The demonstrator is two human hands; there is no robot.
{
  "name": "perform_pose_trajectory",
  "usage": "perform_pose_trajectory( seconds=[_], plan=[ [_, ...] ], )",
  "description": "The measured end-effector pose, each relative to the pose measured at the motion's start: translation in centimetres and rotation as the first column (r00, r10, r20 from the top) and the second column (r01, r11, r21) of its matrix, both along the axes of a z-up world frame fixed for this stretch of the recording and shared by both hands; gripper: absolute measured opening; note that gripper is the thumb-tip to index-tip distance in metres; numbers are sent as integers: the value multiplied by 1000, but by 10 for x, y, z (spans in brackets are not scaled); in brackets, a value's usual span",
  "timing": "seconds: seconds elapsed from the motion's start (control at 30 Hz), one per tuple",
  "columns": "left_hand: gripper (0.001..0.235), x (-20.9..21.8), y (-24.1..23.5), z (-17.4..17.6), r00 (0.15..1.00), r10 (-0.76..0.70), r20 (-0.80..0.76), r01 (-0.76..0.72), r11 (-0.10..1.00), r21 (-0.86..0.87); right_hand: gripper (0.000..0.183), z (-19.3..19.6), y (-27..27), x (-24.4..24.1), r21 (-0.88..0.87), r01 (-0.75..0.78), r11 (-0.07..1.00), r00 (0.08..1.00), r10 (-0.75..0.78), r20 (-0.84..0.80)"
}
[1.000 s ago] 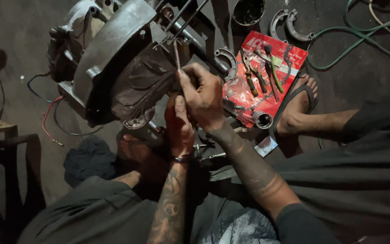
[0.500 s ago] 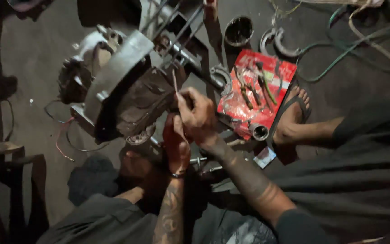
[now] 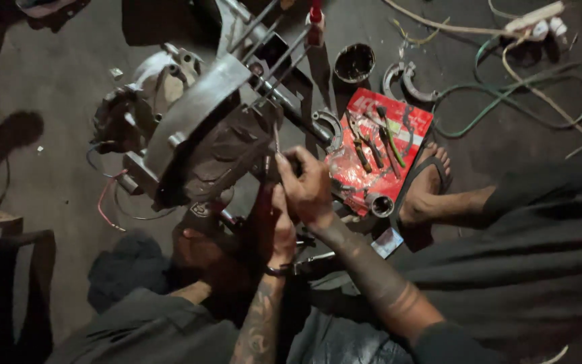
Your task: Repairing a motorcycle engine by inspecting and adjusting internal components with a screwdriver.
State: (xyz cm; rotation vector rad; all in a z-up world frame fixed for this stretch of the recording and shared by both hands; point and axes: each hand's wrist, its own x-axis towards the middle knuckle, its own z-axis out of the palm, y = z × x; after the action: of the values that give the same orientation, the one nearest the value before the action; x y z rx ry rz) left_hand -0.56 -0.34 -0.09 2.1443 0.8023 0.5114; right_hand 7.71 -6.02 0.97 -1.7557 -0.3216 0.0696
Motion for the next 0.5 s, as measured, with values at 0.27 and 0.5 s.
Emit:
perform_pose_trajectory(
  seconds=[0.27, 0.5],
  plan=[
    [32, -8, 4, -39, 983, -136, -119, 163, 952, 259, 14, 14, 7, 3, 36, 1, 999, 1000, 0, -15],
    [40, 8, 10, -10, 990, -131, -48, 114, 958, -262, 17, 24, 11, 13, 18, 6, 1000, 1000, -6, -24]
  ],
)
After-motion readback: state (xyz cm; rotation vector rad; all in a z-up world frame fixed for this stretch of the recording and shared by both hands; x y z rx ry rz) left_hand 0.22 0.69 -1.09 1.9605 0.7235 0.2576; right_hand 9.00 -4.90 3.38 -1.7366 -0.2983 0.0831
